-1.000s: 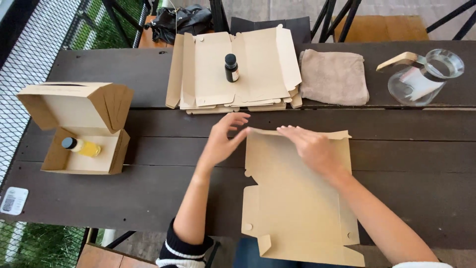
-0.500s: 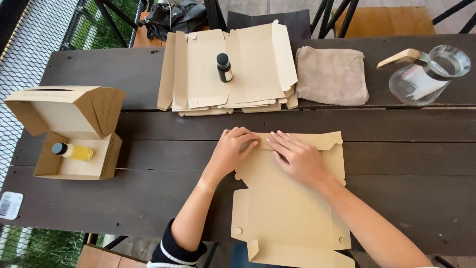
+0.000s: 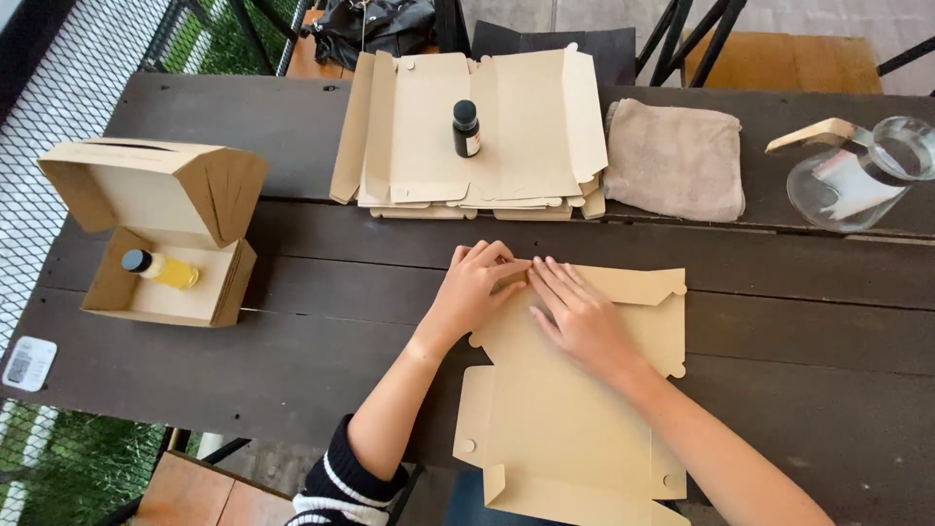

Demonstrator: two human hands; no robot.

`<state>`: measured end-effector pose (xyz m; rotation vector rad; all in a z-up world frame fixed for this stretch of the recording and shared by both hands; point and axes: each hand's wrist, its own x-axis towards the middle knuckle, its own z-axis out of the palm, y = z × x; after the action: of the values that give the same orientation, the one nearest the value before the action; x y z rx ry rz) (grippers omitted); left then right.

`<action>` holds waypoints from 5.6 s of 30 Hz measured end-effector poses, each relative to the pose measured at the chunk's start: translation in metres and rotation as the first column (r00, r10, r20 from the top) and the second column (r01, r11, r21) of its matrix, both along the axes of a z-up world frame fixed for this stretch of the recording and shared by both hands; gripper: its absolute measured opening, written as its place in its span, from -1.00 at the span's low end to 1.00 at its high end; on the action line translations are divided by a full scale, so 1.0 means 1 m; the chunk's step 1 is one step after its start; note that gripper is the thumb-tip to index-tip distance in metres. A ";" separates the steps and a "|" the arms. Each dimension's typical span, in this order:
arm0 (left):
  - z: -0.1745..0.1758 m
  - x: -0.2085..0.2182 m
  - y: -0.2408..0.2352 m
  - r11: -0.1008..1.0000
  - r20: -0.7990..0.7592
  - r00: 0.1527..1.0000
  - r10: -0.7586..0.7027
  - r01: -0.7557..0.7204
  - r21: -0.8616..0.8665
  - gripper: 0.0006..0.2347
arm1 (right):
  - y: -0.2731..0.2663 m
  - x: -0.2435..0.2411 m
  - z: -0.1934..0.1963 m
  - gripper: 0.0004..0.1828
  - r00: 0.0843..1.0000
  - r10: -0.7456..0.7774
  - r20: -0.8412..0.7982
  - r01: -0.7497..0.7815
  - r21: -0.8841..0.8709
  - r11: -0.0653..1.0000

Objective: The person assembles a flat cardboard box by folding and tucking its flaps into place. They work on a wooden table with other flat boxes, a bottle, a cloth, and a pitcher nearby. The person completes one box and begins folding another.

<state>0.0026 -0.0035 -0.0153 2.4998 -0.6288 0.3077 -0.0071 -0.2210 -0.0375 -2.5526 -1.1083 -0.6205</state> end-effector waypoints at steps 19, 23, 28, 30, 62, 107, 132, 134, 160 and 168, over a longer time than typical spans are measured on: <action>0.007 0.001 0.008 0.996 -0.119 0.993 0.022 -0.031 -0.078 -0.76 | -0.035 -0.004 0.022 -0.44 0.983 0.003 -0.185 -0.005 -0.006 1.000; 0.005 0.003 0.008 0.996 -0.136 0.990 0.018 -0.030 -0.082 -0.75 | -0.056 -0.006 0.019 -0.44 0.975 -0.057 -0.215 0.057 -0.007 0.998; 0.001 0.003 0.008 0.998 -0.139 0.990 0.025 -0.034 -0.061 -0.74 | -0.076 -0.009 0.017 -0.46 0.977 -0.097 -0.187 0.102 0.015 0.995; 0.004 0.002 0.008 0.997 -0.149 0.988 0.027 -0.037 -0.065 -0.75 | -0.081 -0.011 0.017 -0.46 0.978 -0.131 -0.162 0.135 0.012 0.991; 0.012 0.020 0.011 0.992 -0.078 0.990 -0.120 0.118 -0.041 -0.66 | -0.026 0.001 0.028 -0.33 0.963 -0.010 -0.268 -0.043 -0.191 0.981; 0.001 0.024 0.012 0.978 -0.230 0.967 -0.105 0.058 -0.203 -0.49 | 0.050 -0.019 -0.015 0.05 0.860 -0.421 -0.289 0.304 -0.373 0.876; 0.004 0.018 0.011 0.972 -0.151 0.983 -0.102 0.067 -0.223 -0.61 | -0.106 0.035 0.061 -0.50 0.737 -0.169 -0.654 0.098 -0.144 0.985; 0.006 0.016 0.011 0.976 -0.139 0.988 -0.074 0.043 -0.212 -0.61 | -0.113 0.036 0.052 -0.58 0.783 -0.155 -0.603 0.155 -0.052 0.987; 0.012 0.012 0.005 0.904 -0.248 0.968 -0.040 -0.070 -0.422 -0.95 | -0.099 0.032 0.009 -0.84 0.942 -0.255 -0.217 0.250 -0.052 0.967; 0.010 0.014 0.005 0.913 -0.220 0.973 -0.065 -0.031 -0.406 -0.94 | -0.092 0.033 -0.003 -0.74 0.956 -0.264 -0.126 0.263 -0.026 0.964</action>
<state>0.0163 0.0020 -0.0053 2.0860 -0.4381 0.1222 0.0257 -0.3130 -0.0401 -2.7281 -0.7360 -0.5037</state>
